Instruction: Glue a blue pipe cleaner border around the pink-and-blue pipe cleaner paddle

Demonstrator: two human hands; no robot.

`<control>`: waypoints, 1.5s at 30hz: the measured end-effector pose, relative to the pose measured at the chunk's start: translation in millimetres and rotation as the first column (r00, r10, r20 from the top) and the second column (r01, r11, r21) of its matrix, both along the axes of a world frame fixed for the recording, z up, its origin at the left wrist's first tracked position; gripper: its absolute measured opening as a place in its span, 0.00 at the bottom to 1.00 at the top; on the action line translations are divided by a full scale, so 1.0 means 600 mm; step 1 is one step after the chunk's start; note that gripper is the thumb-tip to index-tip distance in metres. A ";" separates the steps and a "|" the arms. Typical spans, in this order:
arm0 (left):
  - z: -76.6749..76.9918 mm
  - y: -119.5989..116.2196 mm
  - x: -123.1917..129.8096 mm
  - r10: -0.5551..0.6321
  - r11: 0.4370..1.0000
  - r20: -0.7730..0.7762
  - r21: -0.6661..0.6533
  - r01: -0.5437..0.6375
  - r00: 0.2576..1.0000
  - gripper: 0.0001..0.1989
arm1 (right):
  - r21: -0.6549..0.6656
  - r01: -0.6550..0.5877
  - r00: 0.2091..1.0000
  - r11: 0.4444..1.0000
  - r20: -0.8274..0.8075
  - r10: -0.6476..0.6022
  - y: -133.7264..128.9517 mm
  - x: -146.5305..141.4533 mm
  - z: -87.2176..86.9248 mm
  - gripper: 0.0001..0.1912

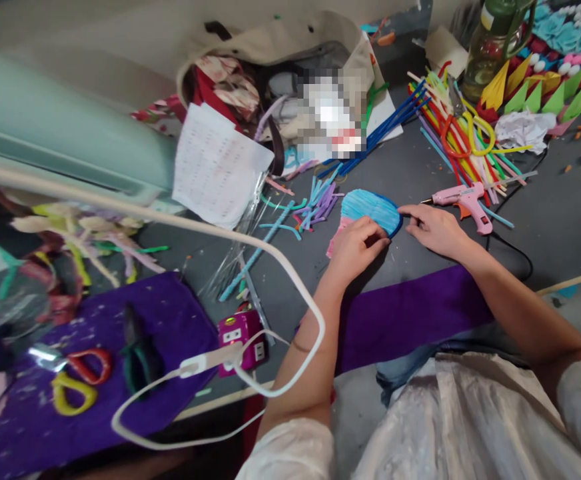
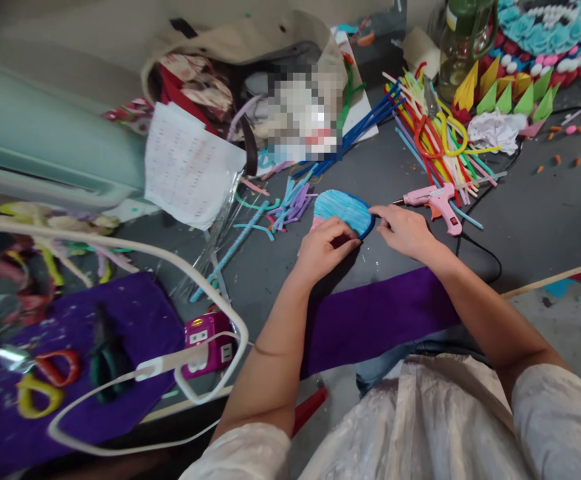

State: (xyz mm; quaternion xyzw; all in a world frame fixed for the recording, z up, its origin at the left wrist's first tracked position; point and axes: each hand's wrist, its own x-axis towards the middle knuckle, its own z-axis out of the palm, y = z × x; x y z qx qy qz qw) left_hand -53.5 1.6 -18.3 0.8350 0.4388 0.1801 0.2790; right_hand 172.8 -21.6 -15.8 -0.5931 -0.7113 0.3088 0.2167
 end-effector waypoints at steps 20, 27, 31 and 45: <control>-0.009 -0.003 0.009 0.009 0.991 -0.042 0.131 -0.003 0.999 0.06 | 0.220 0.444 0.762 0.869 0.417 -0.495 -0.079 0.123 0.011 0.18; -0.004 -0.005 0.001 -0.051 0.986 -0.075 0.152 0.062 0.996 0.05 | 0.193 0.580 0.781 0.791 0.145 -0.608 -0.057 0.142 0.007 0.13; -0.007 -0.003 0.000 -0.070 0.986 -0.053 0.150 0.077 0.996 0.07 | 0.160 0.612 0.782 0.775 -0.271 -0.562 -0.059 0.149 0.017 0.18; -0.007 0.005 0.009 -0.084 0.980 -0.044 0.176 0.090 0.996 0.08 | 0.060 0.209 0.854 0.976 -0.498 -0.152 -0.007 0.105 0.138 0.24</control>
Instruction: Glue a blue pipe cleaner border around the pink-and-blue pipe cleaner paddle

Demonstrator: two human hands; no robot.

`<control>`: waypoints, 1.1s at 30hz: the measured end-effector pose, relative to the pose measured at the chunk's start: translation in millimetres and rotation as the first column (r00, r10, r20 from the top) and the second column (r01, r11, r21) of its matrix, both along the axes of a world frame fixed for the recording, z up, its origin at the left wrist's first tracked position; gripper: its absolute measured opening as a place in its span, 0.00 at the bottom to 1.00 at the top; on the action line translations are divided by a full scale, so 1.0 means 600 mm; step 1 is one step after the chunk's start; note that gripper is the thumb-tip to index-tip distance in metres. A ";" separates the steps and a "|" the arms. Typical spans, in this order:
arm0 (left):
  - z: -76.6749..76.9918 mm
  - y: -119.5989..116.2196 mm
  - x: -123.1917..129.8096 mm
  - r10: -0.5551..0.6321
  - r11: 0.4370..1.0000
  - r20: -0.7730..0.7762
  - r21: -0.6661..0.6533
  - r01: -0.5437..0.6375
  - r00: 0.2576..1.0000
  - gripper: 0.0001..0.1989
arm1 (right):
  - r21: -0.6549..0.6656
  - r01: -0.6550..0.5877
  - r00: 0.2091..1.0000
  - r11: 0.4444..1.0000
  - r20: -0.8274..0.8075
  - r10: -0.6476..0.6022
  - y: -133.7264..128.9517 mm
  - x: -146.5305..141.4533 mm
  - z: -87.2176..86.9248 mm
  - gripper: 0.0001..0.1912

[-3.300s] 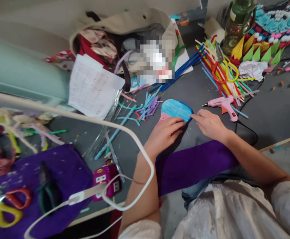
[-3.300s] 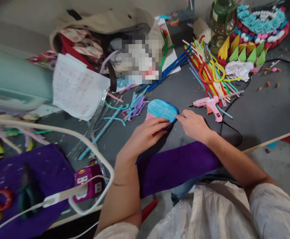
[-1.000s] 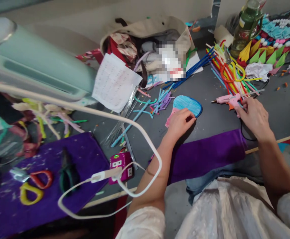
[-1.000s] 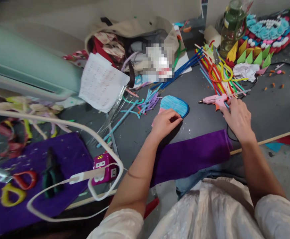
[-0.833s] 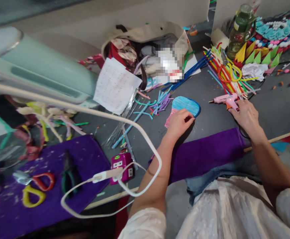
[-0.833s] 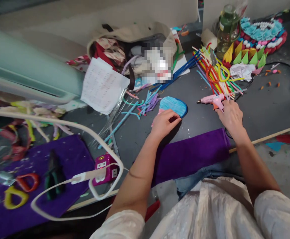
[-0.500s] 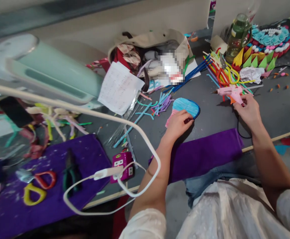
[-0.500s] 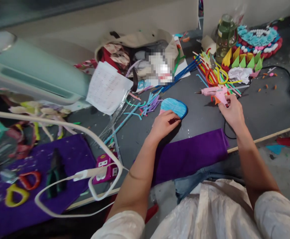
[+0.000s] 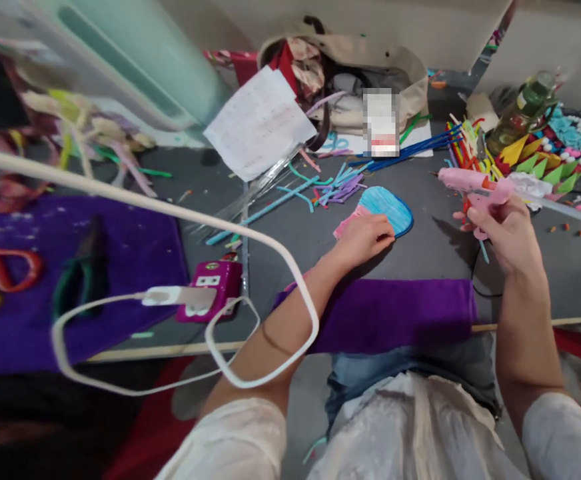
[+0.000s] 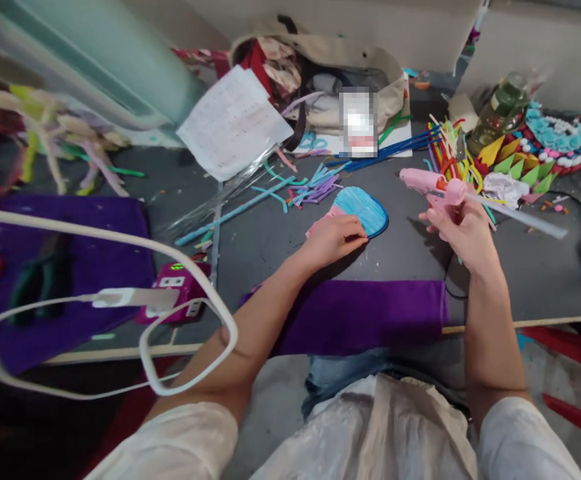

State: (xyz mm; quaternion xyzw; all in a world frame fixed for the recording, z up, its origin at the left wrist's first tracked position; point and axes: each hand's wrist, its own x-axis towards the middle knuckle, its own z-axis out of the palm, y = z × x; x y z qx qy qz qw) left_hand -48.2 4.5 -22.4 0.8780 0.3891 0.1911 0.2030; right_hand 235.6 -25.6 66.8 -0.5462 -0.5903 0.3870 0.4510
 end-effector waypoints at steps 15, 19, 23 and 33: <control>0.006 -0.007 -0.006 0.008 0.998 0.007 0.055 -0.008 1.000 0.11 | 0.042 -0.068 0.864 0.997 0.502 0.038 0.012 0.013 -0.018 0.15; 0.008 -0.007 -0.006 0.030 0.999 -0.033 0.031 -0.029 0.999 0.11 | 0.051 -0.093 0.818 0.994 0.574 0.047 0.012 0.019 -0.020 0.14; 0.010 -0.006 -0.005 0.043 0.999 -0.056 0.006 -0.042 0.997 0.11 | 0.075 -0.127 0.776 0.989 0.628 0.052 0.012 0.013 -0.026 0.14; 0.024 -0.005 -0.003 0.050 0.999 -0.083 0.004 -0.050 0.995 0.11 | 0.092 -0.286 0.744 0.954 0.648 0.161 0.011 -0.001 -0.027 0.10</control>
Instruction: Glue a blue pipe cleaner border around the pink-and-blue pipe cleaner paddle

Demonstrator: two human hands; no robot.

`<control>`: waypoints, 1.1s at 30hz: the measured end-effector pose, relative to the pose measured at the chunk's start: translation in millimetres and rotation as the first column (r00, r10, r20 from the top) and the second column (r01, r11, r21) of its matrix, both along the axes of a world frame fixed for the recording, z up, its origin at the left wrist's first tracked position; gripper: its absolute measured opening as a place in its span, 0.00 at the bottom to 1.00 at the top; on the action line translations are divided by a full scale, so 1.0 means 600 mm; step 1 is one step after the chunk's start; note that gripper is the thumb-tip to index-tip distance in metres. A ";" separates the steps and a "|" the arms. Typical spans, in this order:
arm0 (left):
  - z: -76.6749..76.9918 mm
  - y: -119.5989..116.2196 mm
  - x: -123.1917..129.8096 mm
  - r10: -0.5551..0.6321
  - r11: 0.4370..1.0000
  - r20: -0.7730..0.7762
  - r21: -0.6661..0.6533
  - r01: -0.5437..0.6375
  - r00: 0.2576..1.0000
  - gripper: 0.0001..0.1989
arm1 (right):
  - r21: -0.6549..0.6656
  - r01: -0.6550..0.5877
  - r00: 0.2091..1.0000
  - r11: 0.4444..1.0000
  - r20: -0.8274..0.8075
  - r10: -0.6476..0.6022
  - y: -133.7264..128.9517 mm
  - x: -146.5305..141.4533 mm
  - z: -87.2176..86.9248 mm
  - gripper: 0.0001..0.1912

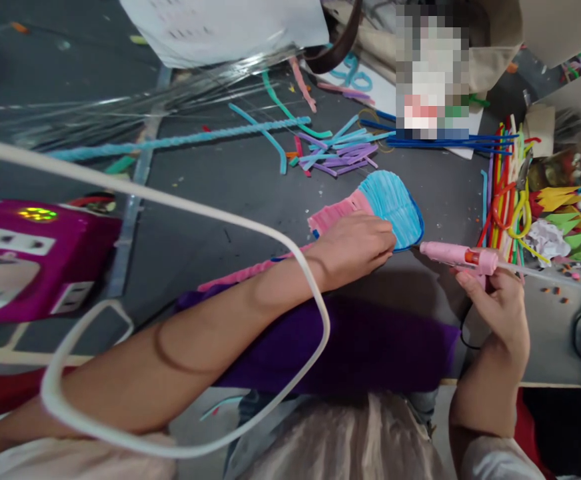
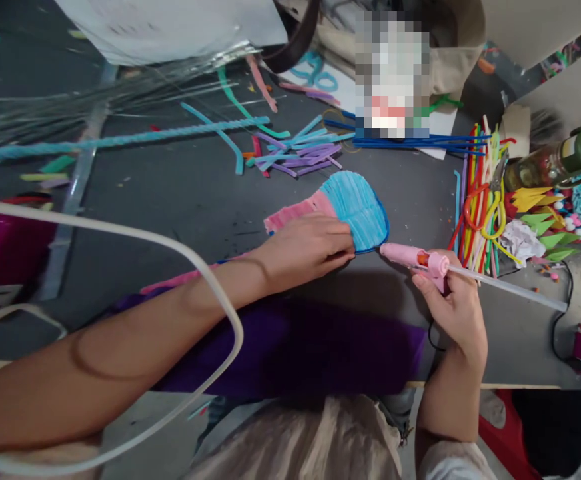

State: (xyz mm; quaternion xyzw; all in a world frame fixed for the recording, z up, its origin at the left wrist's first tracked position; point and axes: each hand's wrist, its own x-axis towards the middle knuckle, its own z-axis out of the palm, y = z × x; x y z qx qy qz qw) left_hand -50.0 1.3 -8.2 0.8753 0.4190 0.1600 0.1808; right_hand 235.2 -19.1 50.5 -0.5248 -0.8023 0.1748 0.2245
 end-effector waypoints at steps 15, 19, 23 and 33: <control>0.004 -0.001 0.002 0.002 1.000 0.024 -0.014 -0.002 1.000 0.10 | -0.031 -0.027 0.999 0.999 -0.026 0.026 0.003 -0.002 -0.005 0.08; 0.003 0.000 0.003 -0.003 1.000 0.012 -0.005 0.003 1.000 0.10 | -0.016 -0.037 0.999 0.999 -0.034 0.037 0.004 -0.001 -0.005 0.08; 0.003 0.000 0.002 -0.006 1.000 -0.002 0.000 0.006 1.000 0.10 | -0.009 -0.019 1.000 1.000 -0.019 0.018 0.005 0.001 -0.005 0.06; 0.003 -0.001 0.001 0.006 1.000 0.023 0.003 -0.006 1.000 0.12 | -0.007 0.070 0.997 0.998 0.037 -0.070 0.004 0.006 -0.005 0.10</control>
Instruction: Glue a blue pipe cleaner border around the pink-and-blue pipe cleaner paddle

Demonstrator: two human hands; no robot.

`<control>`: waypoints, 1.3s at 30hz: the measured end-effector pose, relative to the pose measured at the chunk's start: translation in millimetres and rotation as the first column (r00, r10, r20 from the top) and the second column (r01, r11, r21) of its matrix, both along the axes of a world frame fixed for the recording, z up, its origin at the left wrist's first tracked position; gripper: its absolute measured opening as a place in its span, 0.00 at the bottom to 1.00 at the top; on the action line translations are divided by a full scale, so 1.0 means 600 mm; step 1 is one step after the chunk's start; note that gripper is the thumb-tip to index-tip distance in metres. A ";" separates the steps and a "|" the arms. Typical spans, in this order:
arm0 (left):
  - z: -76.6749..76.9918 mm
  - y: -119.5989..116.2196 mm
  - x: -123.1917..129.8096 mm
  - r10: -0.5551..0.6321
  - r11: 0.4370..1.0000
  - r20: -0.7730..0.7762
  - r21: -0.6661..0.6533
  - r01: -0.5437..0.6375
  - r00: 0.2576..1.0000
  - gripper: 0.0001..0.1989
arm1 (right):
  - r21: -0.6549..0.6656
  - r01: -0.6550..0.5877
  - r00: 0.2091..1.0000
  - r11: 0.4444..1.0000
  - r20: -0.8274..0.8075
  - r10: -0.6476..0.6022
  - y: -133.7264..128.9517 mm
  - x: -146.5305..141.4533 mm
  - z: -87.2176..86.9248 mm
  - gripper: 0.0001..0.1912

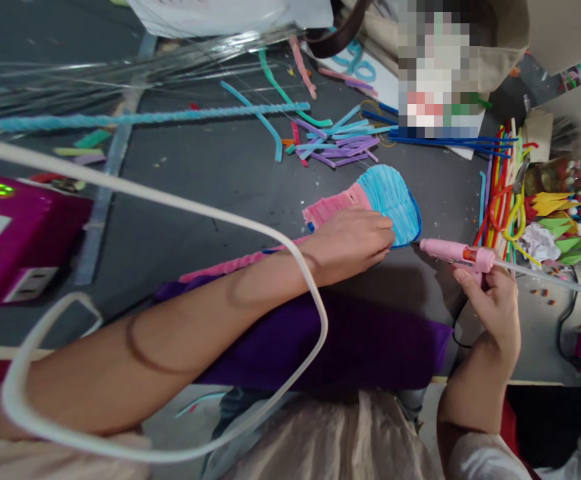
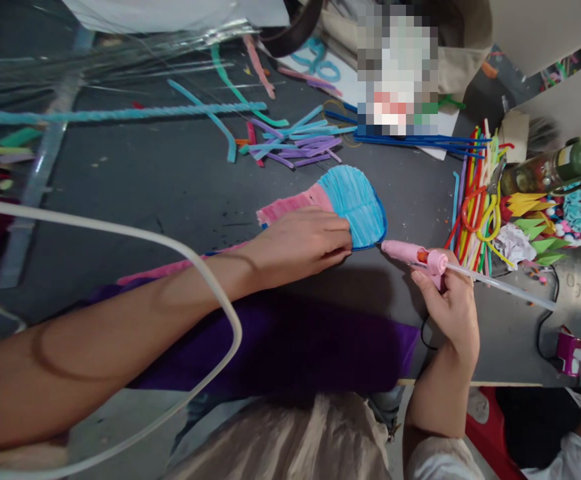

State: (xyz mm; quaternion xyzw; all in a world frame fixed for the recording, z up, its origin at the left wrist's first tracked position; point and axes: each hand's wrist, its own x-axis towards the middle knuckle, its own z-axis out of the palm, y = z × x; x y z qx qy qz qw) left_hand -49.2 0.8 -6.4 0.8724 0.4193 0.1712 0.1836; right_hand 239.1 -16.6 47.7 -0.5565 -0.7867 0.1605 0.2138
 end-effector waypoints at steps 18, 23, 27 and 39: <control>-0.002 0.000 0.000 0.001 1.000 -0.011 0.015 -0.001 1.000 0.12 | 0.022 0.035 0.999 0.999 -0.006 -0.035 0.005 -0.003 0.002 0.15; -0.002 -0.001 -0.001 0.001 1.000 -0.011 0.029 -0.001 1.000 0.12 | 0.041 0.036 0.999 0.999 -0.003 -0.036 0.006 0.000 -0.002 0.12; -0.003 -0.001 -0.001 -0.001 1.000 -0.007 0.031 0.002 1.000 0.12 | 0.051 0.042 0.999 0.998 0.000 -0.042 0.005 0.003 -0.005 0.11; -0.002 0.000 -0.001 0.001 1.000 -0.023 0.021 0.000 1.000 0.12 | 0.040 0.061 0.998 0.997 0.003 -0.061 0.004 0.004 -0.009 0.11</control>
